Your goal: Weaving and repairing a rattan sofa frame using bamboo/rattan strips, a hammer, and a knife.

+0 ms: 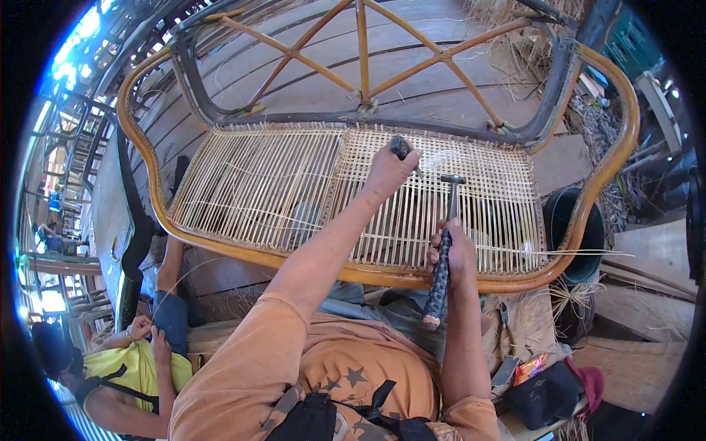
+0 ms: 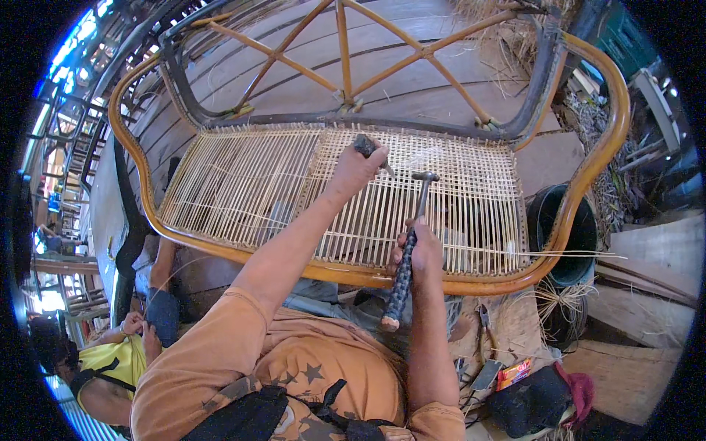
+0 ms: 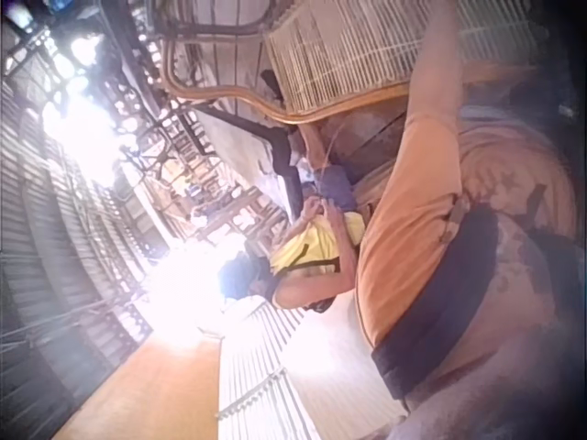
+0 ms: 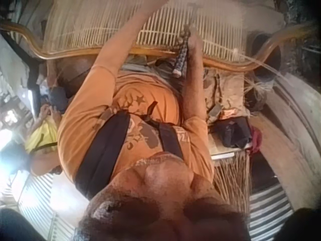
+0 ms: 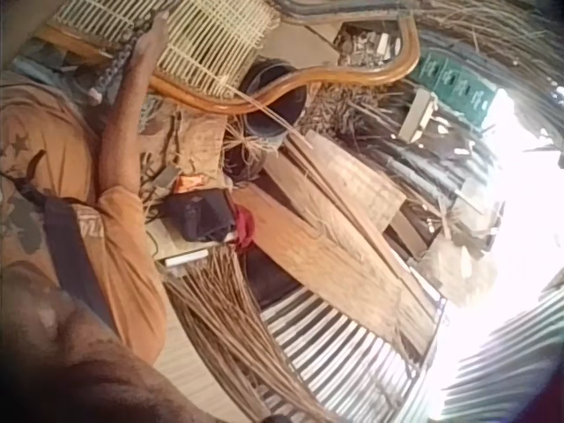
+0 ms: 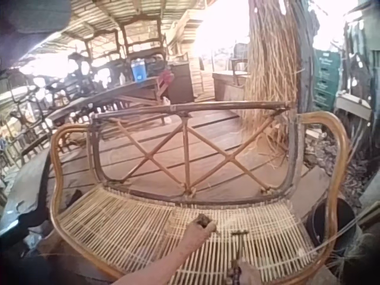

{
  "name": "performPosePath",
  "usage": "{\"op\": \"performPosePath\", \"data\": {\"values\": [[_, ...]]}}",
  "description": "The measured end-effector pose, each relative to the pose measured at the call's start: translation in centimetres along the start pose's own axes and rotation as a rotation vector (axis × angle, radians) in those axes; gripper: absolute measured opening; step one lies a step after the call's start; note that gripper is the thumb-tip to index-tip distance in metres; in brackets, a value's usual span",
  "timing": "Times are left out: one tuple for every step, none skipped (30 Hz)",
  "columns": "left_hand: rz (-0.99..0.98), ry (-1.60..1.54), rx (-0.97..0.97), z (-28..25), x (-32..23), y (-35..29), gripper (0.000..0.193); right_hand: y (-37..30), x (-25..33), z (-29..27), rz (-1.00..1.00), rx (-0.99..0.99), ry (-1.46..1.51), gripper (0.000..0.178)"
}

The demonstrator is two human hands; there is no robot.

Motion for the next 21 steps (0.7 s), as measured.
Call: {"op": "performPosePath", "data": {"values": [[-0.01, -0.013, 0.006, 0.3, 0.3, 0.1, 0.027, 0.0, 0.2, -0.1, -0.023, 0.016, -0.013, 0.042], [0.009, 0.013, 0.002, 0.4, 0.5, 0.2, 0.027, 0.1, 0.2, -0.2, -0.021, 0.019, -0.009, 0.041], [-0.001, 0.03, -0.002, 0.5, 0.8, 0.2, 0.027, 0.1, -0.1, -0.3, 0.01, 0.019, -0.002, 0.04], [-0.032, 0.023, 0.014, 0.6, 1.4, 0.3, 0.027, 0.2, 0.1, -0.3, -0.021, 0.022, -0.003, 0.04], [-0.024, 0.039, 0.006, 0.5, 1.6, 0.3, 0.027, 0.3, -0.1, -0.2, -0.013, 0.023, -0.005, 0.04], [0.025, 0.058, 0.0, 0.4, 1.4, 0.3, 0.025, 0.4, -0.2, -0.1, -0.007, 0.023, 0.001, 0.039], [0.075, 0.078, -0.006, 0.4, 1.2, 0.4, 0.024, 0.6, -0.3, 0.1, -0.011, 0.021, 0.023, 0.036], [0.077, 0.081, -0.004, 0.4, 1.3, 0.4, 0.024, 0.7, -0.3, 0.5, -0.012, 0.048, 0.021, 0.036], [0.078, 0.132, 0.0, 0.4, 1.4, 0.4, 0.026, 0.9, -0.3, 0.9, -0.023, 0.054, 0.043, 0.035], [0.067, 0.174, 0.016, 0.6, 1.5, 0.4, 0.029, 1.0, -0.4, 1.0, -0.012, 0.037, 0.064, 0.034], [0.082, 0.185, 0.006, 0.5, 1.3, 0.4, 0.029, 1.1, -0.5, 1.6, 0.002, 0.076, 0.075, 0.032], [0.102, 0.23, 0.009, 0.6, 1.1, 0.3, 0.029, 1.1, 0.0, 1.6, -0.045, 0.079, 0.076, 0.032], [0.11, 0.271, 0.019, 0.8, 1.0, 0.3, 0.029, 1.2, -0.4, 1.8, 0.02, 0.103, 0.02, 0.032], [0.117, 0.276, 0.013, 0.8, 0.8, 0.2, 0.029, 1.1, -0.8, 1.7, 0.091, 0.112, -0.027, 0.032], [0.108, 0.223, 0.004, 0.7, 0.7, 0.2, 0.029, 0.9, -0.7, 1.3, 0.092, 0.098, -0.022, 0.032], [0.084, 0.161, 0.004, 0.7, 0.8, 0.2, 0.029, 0.8, -0.5, 1.3, 0.089, 0.123, -0.027, 0.032], [0.097, 0.167, -0.004, 0.6, 0.6, 0.0, 0.029, 0.6, -0.2, 0.9, 0.056, 0.102, -0.03, 0.031], [0.098, 0.164, 0.014, 0.7, 0.5, -0.1, 0.029, 0.5, -0.2, 0.4, 0.051, 0.06, -0.034, 0.031], [0.109, 0.15, 0.031, 0.8, 0.4, -0.2, 0.028, 0.3, -0.1, 0.3, 0.045, 0.065, -0.019, 0.032], [0.102, 0.162, 0.03, 0.7, 0.4, -0.3, 0.028, 0.3, 0.0, 0.3, 0.034, 0.067, -0.023, 0.032], [0.108, 0.19, 0.028, 0.6, 0.3, -0.4, 0.026, 0.2, 0.0, 0.2, 0.025, 0.062, -0.03, 0.032]]}}
Point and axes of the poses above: each hand's wrist, its own y-axis towards the middle knuckle, its own z-axis out of the palm, x = y × z, the point moved 8 cm from there along y, towards the middle knuckle, and after that the axes turned 12 degrees about -y, right-handed, at the moved point
